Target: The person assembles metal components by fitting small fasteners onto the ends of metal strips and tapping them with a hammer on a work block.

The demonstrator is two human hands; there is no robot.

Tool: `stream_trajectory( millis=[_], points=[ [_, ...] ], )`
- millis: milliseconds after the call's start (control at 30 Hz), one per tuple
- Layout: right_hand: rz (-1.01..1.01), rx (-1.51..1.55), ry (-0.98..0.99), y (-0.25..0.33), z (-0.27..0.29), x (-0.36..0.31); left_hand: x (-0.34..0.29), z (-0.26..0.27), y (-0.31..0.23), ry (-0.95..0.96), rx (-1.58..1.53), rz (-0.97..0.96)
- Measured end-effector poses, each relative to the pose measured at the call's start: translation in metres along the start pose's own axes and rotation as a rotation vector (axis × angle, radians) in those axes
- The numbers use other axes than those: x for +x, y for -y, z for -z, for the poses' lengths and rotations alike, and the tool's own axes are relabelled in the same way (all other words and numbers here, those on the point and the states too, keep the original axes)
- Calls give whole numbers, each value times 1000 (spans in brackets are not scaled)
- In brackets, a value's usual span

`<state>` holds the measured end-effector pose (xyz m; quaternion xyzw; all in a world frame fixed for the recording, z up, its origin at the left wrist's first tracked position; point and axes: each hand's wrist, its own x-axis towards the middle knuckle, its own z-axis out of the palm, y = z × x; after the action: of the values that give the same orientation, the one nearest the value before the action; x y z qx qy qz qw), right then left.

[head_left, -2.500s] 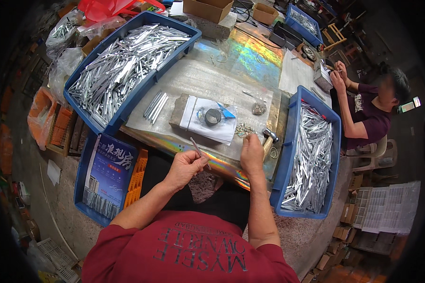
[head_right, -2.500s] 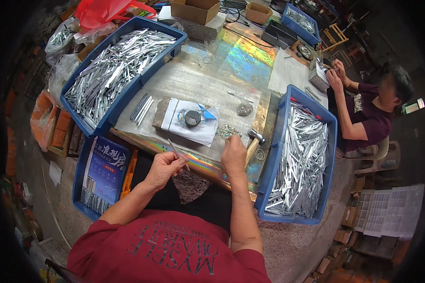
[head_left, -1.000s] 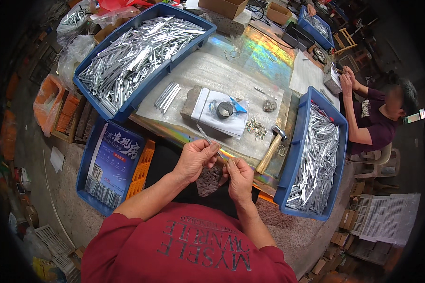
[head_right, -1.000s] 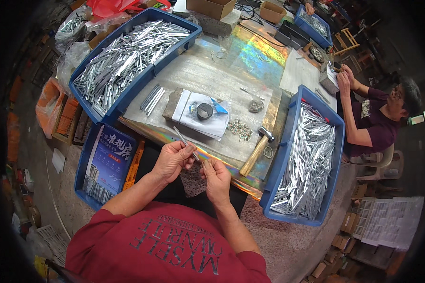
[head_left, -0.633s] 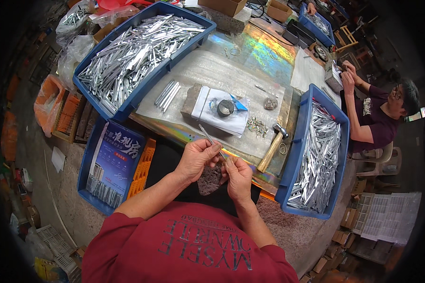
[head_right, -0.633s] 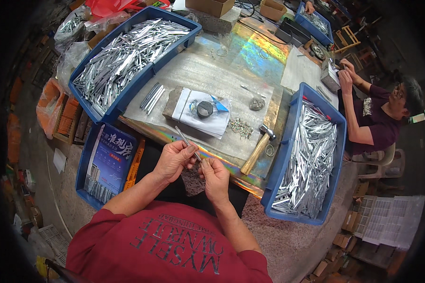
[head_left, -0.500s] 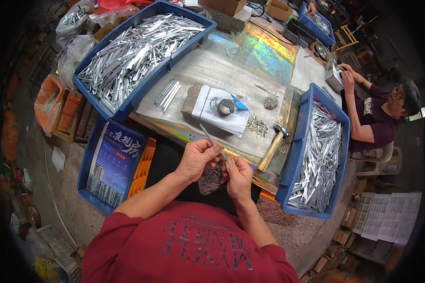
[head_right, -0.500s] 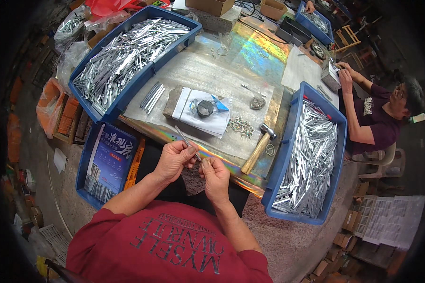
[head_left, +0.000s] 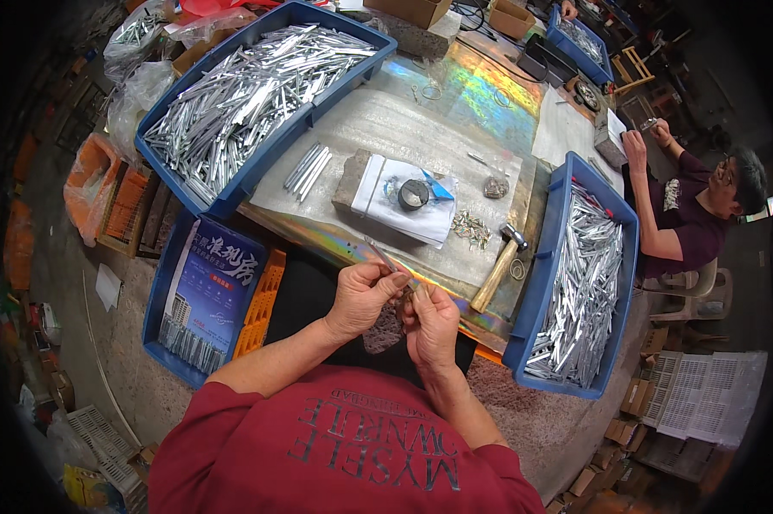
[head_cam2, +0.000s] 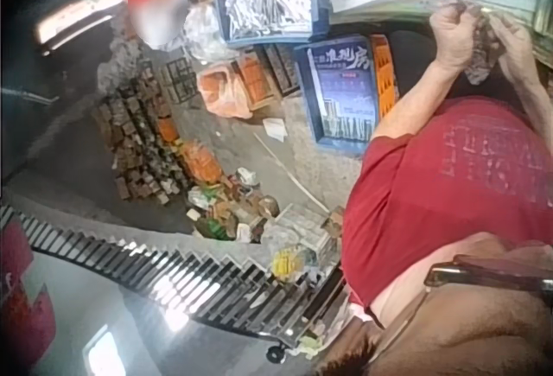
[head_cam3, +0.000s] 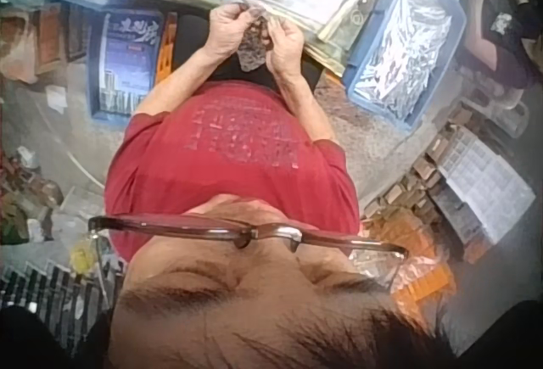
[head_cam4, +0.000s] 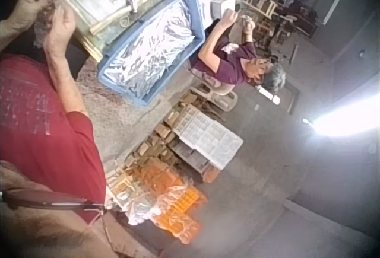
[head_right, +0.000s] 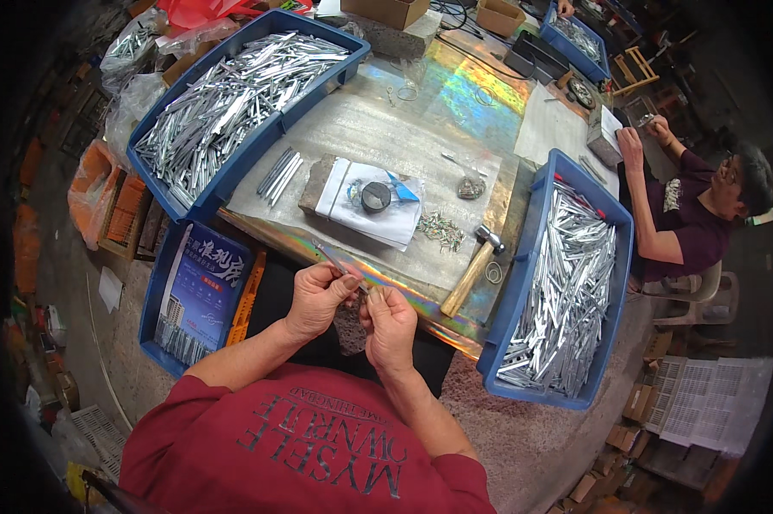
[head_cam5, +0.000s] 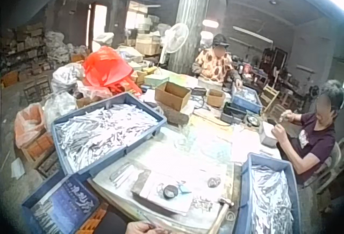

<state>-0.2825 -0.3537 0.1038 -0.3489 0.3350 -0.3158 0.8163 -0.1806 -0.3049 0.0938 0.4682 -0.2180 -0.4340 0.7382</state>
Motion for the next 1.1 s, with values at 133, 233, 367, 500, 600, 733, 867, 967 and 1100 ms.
stream_trajectory(
  millis=[133,233,367,500,600,733,867,967,1100],
  points=[
    [-19,-10,-18,2,-1,2,4,1,1,-19,-90,91],
    [21,-95,-39,3,-3,1,4,-1,-2,-34,-36,72],
    [38,-164,-40,6,-4,2,8,3,0,-53,-138,60],
    [45,-176,-35,2,0,4,9,3,-1,-68,-167,76],
    [45,-162,-13,0,2,5,9,4,0,-61,-152,63],
    [70,-137,44,-5,6,9,10,4,0,-63,-151,69],
    [108,-135,60,-8,6,12,9,2,3,-53,-126,57],
    [110,-94,36,-8,2,12,9,1,0,-37,-71,33],
    [111,-50,28,-6,1,10,9,-2,-2,-42,-37,66]
  ],
)
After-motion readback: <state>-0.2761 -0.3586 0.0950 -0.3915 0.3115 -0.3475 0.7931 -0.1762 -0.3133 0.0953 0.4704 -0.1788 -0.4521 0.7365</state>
